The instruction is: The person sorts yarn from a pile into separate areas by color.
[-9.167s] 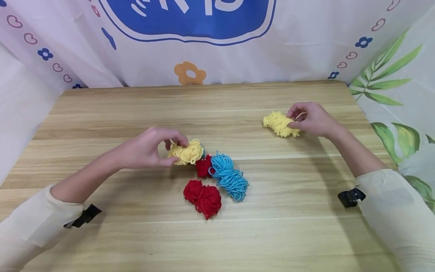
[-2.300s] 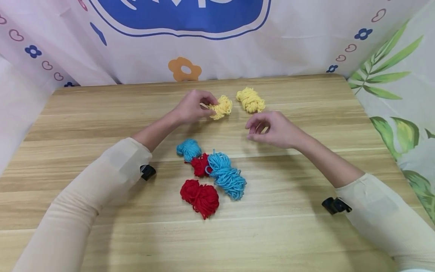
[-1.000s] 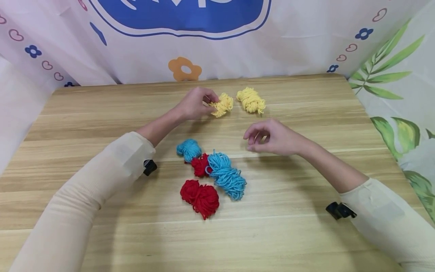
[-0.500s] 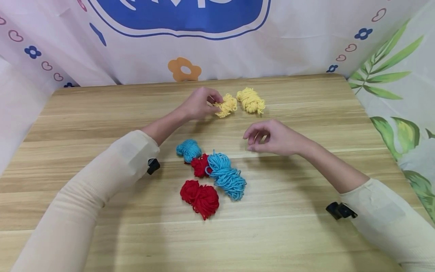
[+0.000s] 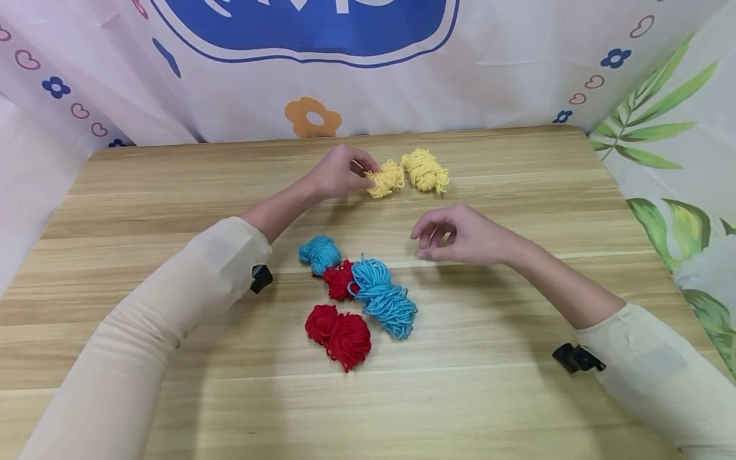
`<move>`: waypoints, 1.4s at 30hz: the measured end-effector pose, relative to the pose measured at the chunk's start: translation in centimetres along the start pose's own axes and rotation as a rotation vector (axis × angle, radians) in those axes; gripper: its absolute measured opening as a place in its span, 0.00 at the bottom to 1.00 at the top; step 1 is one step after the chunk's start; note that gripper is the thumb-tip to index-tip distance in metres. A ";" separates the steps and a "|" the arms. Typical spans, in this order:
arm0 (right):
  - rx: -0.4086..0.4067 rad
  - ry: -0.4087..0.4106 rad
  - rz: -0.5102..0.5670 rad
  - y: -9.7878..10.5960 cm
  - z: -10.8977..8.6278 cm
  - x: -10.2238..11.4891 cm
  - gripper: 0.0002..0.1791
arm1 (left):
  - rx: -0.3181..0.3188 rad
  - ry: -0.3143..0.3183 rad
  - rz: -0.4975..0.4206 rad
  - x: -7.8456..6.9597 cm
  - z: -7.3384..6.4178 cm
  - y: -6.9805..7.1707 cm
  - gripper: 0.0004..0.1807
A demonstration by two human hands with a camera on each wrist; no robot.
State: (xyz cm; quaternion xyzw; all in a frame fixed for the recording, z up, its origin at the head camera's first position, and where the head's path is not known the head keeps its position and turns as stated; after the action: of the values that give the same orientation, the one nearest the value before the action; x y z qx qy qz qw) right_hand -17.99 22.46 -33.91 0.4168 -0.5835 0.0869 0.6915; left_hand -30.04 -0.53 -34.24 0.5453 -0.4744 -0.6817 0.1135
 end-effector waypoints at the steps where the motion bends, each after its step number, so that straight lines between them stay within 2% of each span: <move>1: 0.002 -0.001 -0.001 0.0 0.0 0.0 0.13 | -0.001 0.002 -0.001 0.0 0.0 0.0 0.10; 23: 0.017 -0.003 0.006 -0.2 -0.2 0.2 0.13 | -0.012 -0.010 0.000 -0.7 0.3 -0.1 0.10; 31: 0.020 -0.003 0.009 -0.3 -0.3 0.3 0.13 | -0.014 -0.016 -0.024 -0.2 0.1 0.0 0.12; 42: 0.034 0.000 0.013 -0.6 -0.3 0.6 0.14 | -0.009 0.011 -0.050 0.7 -1.1 1.0 0.15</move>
State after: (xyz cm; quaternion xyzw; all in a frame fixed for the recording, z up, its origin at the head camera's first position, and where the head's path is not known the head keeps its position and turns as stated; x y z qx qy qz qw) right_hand -17.19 22.08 -33.60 0.4249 -0.5846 0.1011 0.6838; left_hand -29.71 -2.09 -33.89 0.5601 -0.4568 -0.6836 0.1014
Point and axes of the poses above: each hand's wrist, its own z-axis towards the middle knuckle, its own y-axis out of the back of the hand, x = y × z, the point moved 3 cm from there along z, towards the middle knuckle, and after that the axes turned 8 degrees about z, right-handed, at the moved point
